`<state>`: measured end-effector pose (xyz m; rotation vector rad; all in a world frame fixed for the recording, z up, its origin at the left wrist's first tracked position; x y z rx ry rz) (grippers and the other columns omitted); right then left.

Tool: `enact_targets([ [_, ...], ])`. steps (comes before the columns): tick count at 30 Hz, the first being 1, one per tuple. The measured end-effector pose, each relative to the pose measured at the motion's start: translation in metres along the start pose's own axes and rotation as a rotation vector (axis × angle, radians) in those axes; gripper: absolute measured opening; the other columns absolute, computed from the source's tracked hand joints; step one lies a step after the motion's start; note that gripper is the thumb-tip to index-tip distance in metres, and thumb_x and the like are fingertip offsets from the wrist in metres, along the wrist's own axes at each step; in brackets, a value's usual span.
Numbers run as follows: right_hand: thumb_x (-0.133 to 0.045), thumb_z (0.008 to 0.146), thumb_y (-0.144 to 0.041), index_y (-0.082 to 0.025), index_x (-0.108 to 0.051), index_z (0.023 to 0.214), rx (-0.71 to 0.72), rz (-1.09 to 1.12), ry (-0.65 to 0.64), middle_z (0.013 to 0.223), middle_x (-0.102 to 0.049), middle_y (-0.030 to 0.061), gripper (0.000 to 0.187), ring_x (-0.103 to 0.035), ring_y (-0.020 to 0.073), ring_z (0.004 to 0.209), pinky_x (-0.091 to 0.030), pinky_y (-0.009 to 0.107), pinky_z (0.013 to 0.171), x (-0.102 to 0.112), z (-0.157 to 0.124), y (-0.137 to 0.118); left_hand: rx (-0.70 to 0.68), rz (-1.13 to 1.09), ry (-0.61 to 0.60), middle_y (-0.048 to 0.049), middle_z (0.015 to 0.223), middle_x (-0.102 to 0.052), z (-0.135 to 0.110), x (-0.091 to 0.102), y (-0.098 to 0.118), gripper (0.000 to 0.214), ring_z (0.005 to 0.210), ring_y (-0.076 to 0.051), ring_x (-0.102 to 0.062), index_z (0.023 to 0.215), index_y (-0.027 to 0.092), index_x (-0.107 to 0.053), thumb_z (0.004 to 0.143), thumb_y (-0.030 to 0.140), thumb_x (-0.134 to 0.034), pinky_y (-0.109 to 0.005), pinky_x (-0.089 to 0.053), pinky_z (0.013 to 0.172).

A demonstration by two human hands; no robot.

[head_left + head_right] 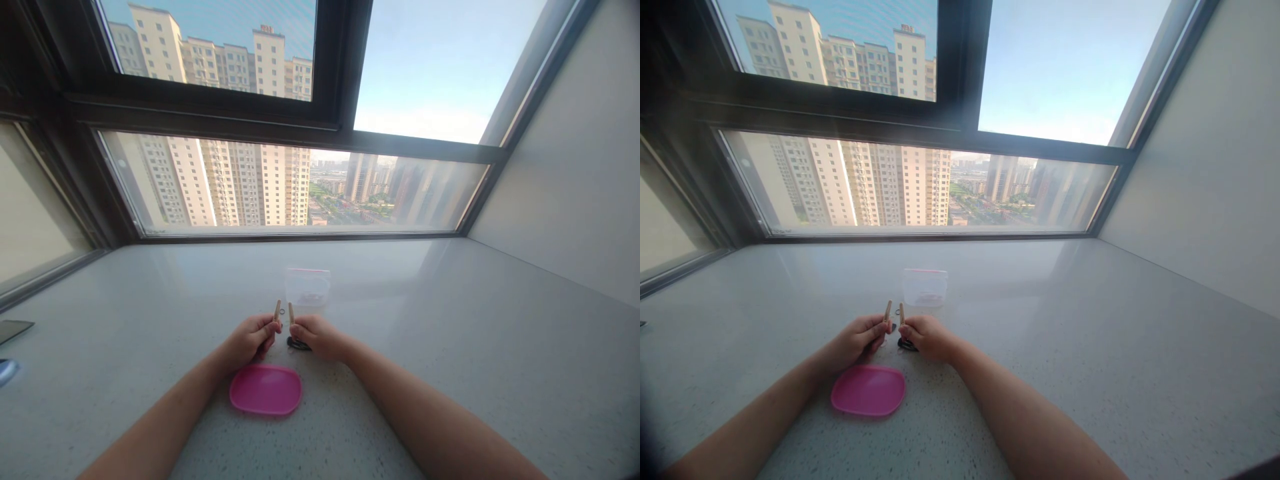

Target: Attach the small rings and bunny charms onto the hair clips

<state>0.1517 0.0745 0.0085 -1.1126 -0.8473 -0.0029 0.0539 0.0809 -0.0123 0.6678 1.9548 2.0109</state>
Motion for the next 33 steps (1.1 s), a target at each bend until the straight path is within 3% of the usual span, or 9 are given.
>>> enact_targets([
  [33,-0.036,0.086,-0.039,-0.014,-0.044,0.066,0.007,0.082,-0.024,0.056,-0.035,-0.0034,0.032,-0.030,0.0071,0.053,-0.025,0.019,0.048,-0.002,-0.002,0.002,0.024,-0.013,-0.055,0.0069,0.046,-0.042,0.001,-0.002,-0.010,0.026,0.034,-0.005,-0.034,0.078,0.016,-0.050,0.080,0.042,-0.045,-0.017,-0.026,0.034],
])
Point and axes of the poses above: each hand's wrist, its own z-axis towards the middle knuckle, its own x-axis out of the back of the hand, y = z × x, the point moved 9 cm from there along z, towards the middle knuckle
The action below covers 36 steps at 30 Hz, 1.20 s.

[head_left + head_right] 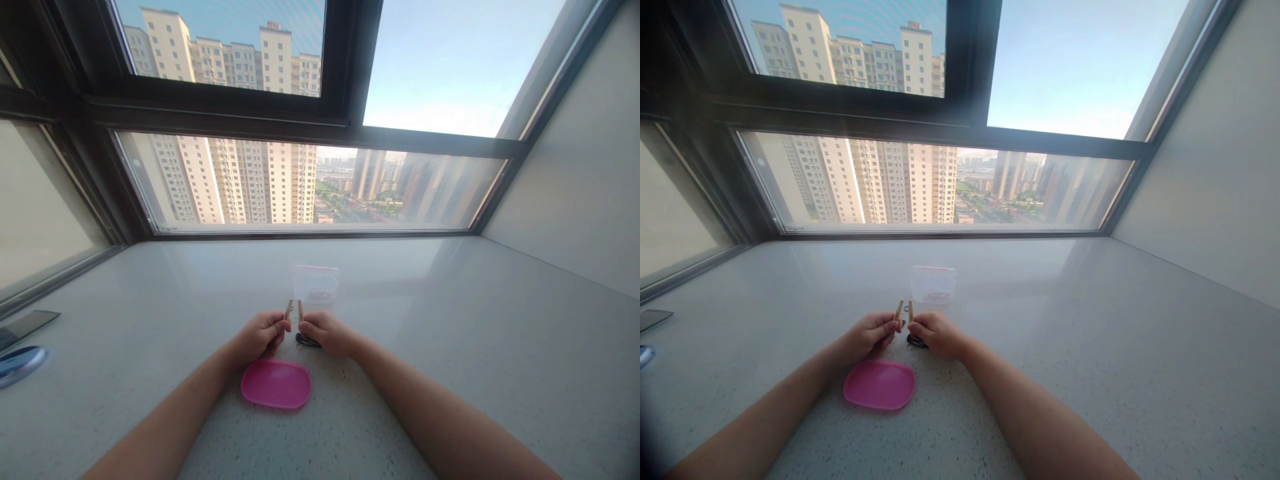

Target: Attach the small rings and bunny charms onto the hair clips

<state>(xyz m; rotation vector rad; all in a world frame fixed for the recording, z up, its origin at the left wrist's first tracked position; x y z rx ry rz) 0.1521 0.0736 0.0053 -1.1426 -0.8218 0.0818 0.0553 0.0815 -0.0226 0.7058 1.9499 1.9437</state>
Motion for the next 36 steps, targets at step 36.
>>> enact_targets([
  [36,-0.038,0.085,-0.041,-0.014,-0.043,0.064,-0.006,0.039,-0.011,0.054,-0.032,-0.0044,0.034,-0.028,0.0062,0.050,-0.022,0.019,0.046,-0.0018,0.0010,0.0028,-0.014,0.035,0.029,0.0070,0.045,-0.043,-0.0023,0.0005,0.0060,0.024,0.034,-0.006,-0.036,0.074,0.016,-0.049,0.080,0.039,-0.046,-0.016,-0.025,0.034],
])
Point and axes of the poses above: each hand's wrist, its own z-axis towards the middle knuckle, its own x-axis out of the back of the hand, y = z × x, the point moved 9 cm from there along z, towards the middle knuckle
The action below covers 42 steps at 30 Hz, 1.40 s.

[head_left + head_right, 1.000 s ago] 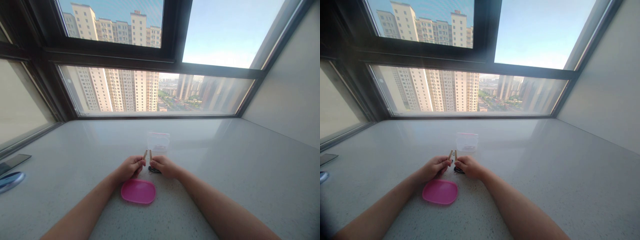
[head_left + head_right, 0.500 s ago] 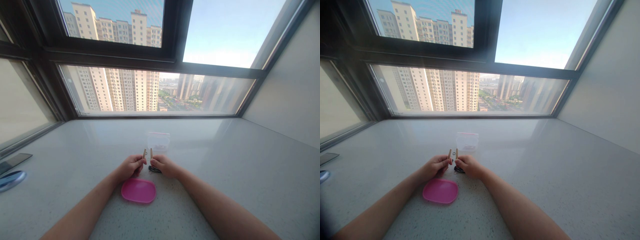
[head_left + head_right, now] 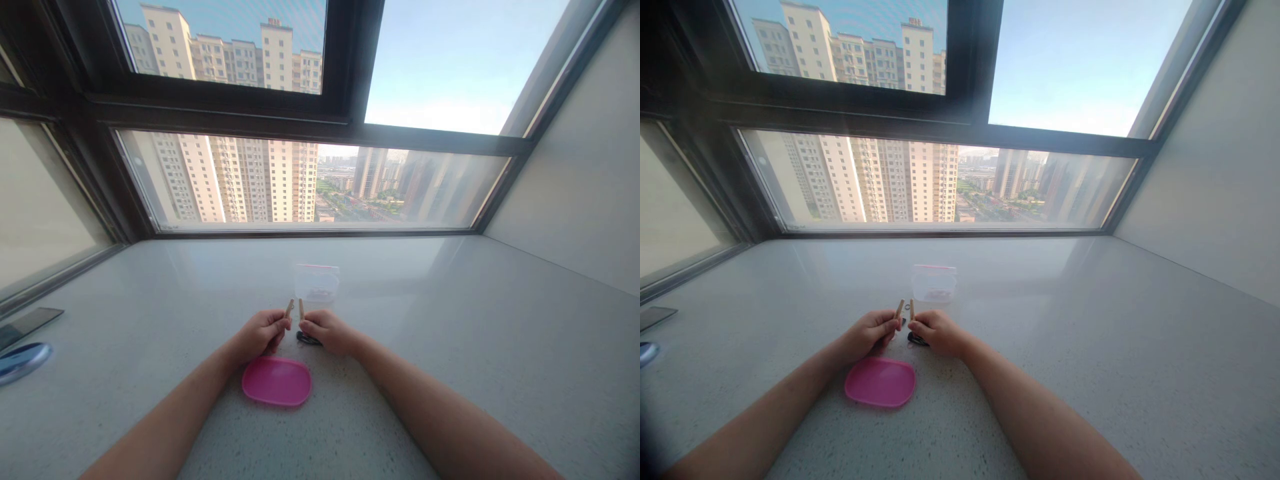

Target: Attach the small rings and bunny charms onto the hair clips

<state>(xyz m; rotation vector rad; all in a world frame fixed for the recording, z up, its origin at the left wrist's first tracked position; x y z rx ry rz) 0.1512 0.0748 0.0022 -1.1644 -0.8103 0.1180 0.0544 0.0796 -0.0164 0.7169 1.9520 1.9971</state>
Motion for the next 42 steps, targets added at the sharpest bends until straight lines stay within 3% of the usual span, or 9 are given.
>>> enact_targets([
  [42,-0.037,0.084,-0.042,-0.014,-0.044,0.064,-0.045,-0.043,0.023,0.055,-0.033,-0.0036,0.035,-0.029,0.0071,0.051,-0.023,0.019,0.046,0.0011,-0.0007,-0.0038,0.009,-0.062,0.011,0.0082,0.043,-0.039,-0.0005,-0.0004,0.0006,0.027,0.033,-0.005,-0.033,0.072,0.017,-0.046,0.079,0.043,-0.046,-0.017,-0.026,0.033],
])
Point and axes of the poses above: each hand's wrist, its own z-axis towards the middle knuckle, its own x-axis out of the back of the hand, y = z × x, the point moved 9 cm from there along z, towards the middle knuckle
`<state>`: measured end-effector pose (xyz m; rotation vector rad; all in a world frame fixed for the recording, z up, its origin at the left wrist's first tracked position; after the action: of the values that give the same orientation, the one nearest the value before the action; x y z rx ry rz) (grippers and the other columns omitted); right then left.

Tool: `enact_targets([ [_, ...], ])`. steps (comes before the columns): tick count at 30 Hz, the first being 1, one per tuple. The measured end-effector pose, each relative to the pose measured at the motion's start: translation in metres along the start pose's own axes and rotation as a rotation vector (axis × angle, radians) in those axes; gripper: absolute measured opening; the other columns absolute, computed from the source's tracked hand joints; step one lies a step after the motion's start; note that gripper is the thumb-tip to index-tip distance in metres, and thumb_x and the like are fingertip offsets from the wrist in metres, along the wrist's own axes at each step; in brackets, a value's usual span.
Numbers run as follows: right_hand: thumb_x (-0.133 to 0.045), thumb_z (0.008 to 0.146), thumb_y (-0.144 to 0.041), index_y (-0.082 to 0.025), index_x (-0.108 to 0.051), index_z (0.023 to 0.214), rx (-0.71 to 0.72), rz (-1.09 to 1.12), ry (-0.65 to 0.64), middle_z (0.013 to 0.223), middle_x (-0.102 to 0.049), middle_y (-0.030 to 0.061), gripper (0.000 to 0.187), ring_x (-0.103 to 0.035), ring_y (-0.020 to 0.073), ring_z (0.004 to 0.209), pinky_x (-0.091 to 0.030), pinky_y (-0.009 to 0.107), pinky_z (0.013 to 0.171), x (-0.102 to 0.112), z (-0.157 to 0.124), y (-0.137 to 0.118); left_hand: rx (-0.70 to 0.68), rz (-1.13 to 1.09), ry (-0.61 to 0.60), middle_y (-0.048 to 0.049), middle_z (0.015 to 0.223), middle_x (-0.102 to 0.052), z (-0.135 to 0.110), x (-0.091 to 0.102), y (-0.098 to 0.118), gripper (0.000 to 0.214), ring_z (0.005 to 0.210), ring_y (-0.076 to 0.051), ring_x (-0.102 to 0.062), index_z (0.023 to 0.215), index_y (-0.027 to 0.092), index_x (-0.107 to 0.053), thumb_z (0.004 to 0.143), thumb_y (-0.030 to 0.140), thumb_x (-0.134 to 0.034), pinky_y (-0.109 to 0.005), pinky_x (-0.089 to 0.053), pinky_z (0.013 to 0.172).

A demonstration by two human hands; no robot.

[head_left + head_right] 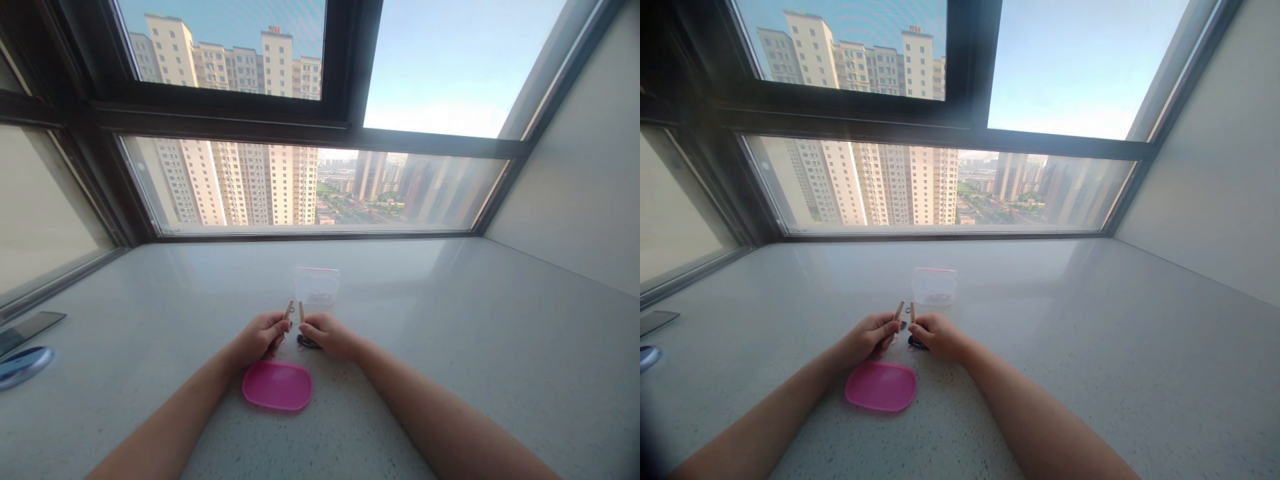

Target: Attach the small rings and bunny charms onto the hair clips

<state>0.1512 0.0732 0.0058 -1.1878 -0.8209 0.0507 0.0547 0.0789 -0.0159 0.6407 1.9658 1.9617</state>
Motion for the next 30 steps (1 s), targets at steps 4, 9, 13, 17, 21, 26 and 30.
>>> enact_targets([
  [4,-0.037,0.083,-0.041,-0.014,-0.044,0.062,-0.002,0.001,0.005,0.054,-0.032,-0.0038,0.035,-0.029,0.0070,0.051,-0.022,0.020,0.046,0.0006,0.0002,0.0015,0.026,-0.008,0.002,0.0077,0.044,-0.041,-0.0007,-0.0003,-0.0022,0.029,0.032,-0.005,-0.033,0.073,0.017,-0.047,0.077,0.045,-0.048,-0.017,-0.026,0.033],
  [9,-0.037,0.084,-0.041,-0.013,-0.045,0.063,0.005,0.021,0.017,0.054,-0.033,-0.0039,0.035,-0.029,0.0070,0.051,-0.022,0.020,0.046,0.0013,0.0015,0.0045,0.027,-0.016,-0.003,0.0061,0.044,-0.045,-0.0002,-0.0001,-0.0024,0.029,0.033,-0.006,-0.037,0.075,0.015,-0.050,0.076,0.045,-0.049,-0.017,-0.027,0.034],
  [13,-0.036,0.084,-0.042,-0.014,-0.045,0.065,0.021,0.034,0.023,0.054,-0.033,-0.0039,0.036,-0.029,0.0069,0.051,-0.023,0.019,0.047,0.0015,0.0025,0.0054,0.043,-0.046,-0.037,0.0057,0.044,-0.047,0.0008,-0.0022,-0.0044,0.029,0.032,-0.006,-0.039,0.078,0.015,-0.052,0.077,0.043,-0.050,-0.017,-0.027,0.033],
  [17,-0.035,0.085,-0.046,-0.014,-0.044,0.065,0.030,0.045,0.026,0.056,-0.035,-0.0035,0.038,-0.030,0.0072,0.052,-0.025,0.020,0.048,0.0023,0.0023,0.0053,0.048,-0.032,-0.035,0.0054,0.044,-0.048,0.0018,-0.0014,-0.0065,0.030,0.032,-0.006,-0.039,0.077,0.014,-0.053,0.076,0.044,-0.050,-0.016,-0.027,0.033],
  [21,-0.034,0.085,-0.047,-0.014,-0.044,0.065,0.036,0.049,0.015,0.057,-0.036,-0.0032,0.040,-0.031,0.0075,0.053,-0.026,0.020,0.049,0.0022,0.0018,0.0044,0.047,-0.014,-0.018,0.0059,0.043,-0.046,0.0024,0.0001,-0.0080,0.033,0.031,-0.006,-0.038,0.077,0.014,-0.053,0.076,0.047,-0.050,-0.016,-0.027,0.033],
  [26,-0.034,0.084,-0.050,-0.014,-0.043,0.066,0.047,0.063,0.013,0.057,-0.035,-0.0031,0.041,-0.031,0.0077,0.054,-0.026,0.020,0.050,0.0021,0.0020,0.0044,0.028,0.006,-0.024,0.0063,0.043,-0.046,0.0026,0.0001,-0.0069,0.031,0.031,-0.005,-0.037,0.077,0.015,-0.053,0.077,0.045,-0.048,-0.016,-0.027,0.033],
  [30,-0.033,0.085,-0.049,-0.014,-0.043,0.067,0.048,0.074,-0.003,0.058,-0.034,-0.0033,0.041,-0.030,0.0074,0.054,-0.026,0.020,0.049,0.0008,0.0023,0.0045,0.024,0.005,-0.030,0.0068,0.044,-0.045,0.0021,0.0001,-0.0066,0.028,0.032,-0.005,-0.035,0.078,0.015,-0.052,0.078,0.043,-0.047,-0.016,-0.026,0.033],
])
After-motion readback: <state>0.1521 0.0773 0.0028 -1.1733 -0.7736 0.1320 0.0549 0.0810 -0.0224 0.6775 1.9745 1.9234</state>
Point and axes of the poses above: each hand's wrist, its own z-axis towards the middle knuckle, its own x-axis out of the back of the hand, y = z × x, the point moved 9 cm from there along z, towards the middle knuckle
